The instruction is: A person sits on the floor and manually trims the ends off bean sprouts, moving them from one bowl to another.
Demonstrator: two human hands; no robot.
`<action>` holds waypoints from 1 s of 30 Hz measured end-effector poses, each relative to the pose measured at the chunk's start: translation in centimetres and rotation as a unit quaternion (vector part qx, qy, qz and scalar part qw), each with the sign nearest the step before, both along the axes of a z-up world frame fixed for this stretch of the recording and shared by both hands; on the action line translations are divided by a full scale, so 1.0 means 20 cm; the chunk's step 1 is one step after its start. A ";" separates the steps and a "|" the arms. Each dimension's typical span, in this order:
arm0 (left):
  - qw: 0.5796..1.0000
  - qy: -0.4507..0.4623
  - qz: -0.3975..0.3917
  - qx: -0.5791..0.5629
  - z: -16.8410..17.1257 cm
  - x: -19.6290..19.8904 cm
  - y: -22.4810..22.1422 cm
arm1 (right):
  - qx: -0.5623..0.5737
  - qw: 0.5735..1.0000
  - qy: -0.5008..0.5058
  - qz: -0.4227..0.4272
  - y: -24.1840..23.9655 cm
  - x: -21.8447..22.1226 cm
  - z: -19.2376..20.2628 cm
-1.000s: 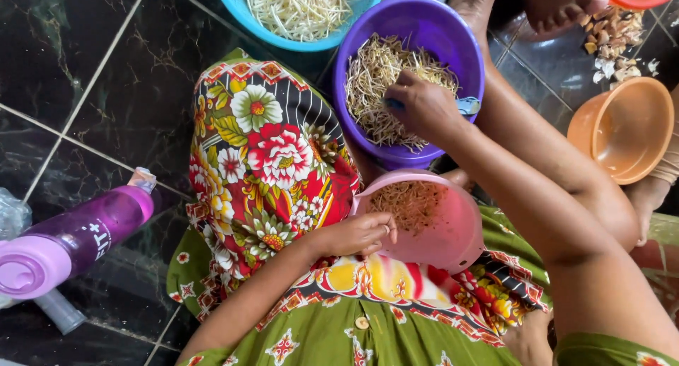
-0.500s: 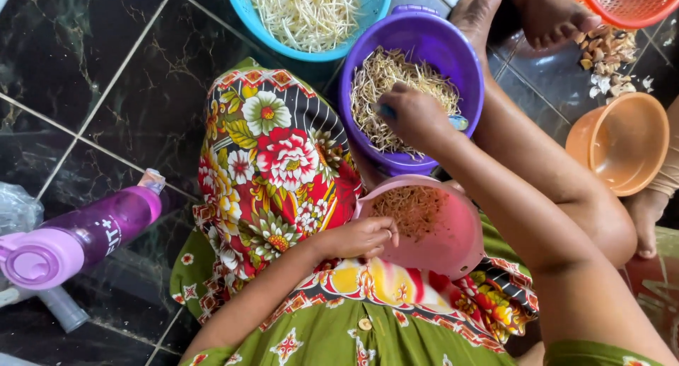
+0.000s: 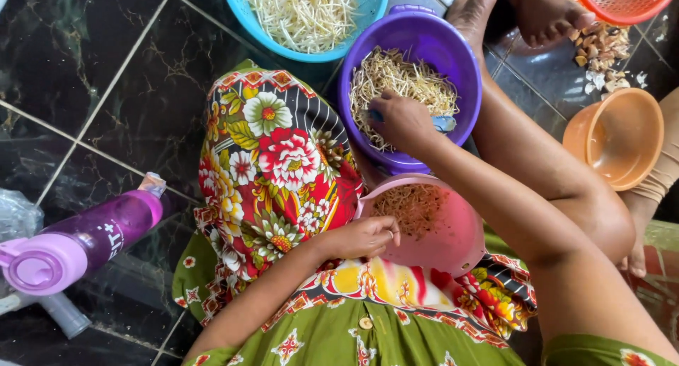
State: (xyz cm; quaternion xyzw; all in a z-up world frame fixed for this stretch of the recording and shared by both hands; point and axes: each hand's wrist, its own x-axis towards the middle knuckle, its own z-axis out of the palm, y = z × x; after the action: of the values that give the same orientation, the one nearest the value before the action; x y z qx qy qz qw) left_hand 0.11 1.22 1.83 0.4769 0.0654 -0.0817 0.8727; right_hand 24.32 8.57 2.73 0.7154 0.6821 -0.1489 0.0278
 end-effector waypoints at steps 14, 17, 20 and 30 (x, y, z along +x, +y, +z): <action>0.999 0.046 -0.009 -0.022 -0.07 0.00 -0.03 | 0.066 0.848 0.452 -0.268 -0.32 0.09 0.71; 0.992 0.063 0.035 -0.104 0.15 0.01 0.04 | 0.056 0.814 0.514 -0.266 -0.39 0.03 0.91; 0.995 0.047 0.031 -0.087 0.09 0.01 0.01 | 0.061 0.771 0.570 -0.276 -0.52 0.00 0.93; 0.995 0.093 0.020 -0.018 -0.03 0.00 -0.03 | 0.152 0.947 0.223 -0.173 -0.48 0.21 0.56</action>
State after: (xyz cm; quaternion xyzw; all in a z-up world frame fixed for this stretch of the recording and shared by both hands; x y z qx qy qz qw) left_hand 0.07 0.64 1.32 0.4499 0.1543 -0.1099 0.8728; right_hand 28.54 -0.97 14.01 0.7665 0.5515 -0.2012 -0.2604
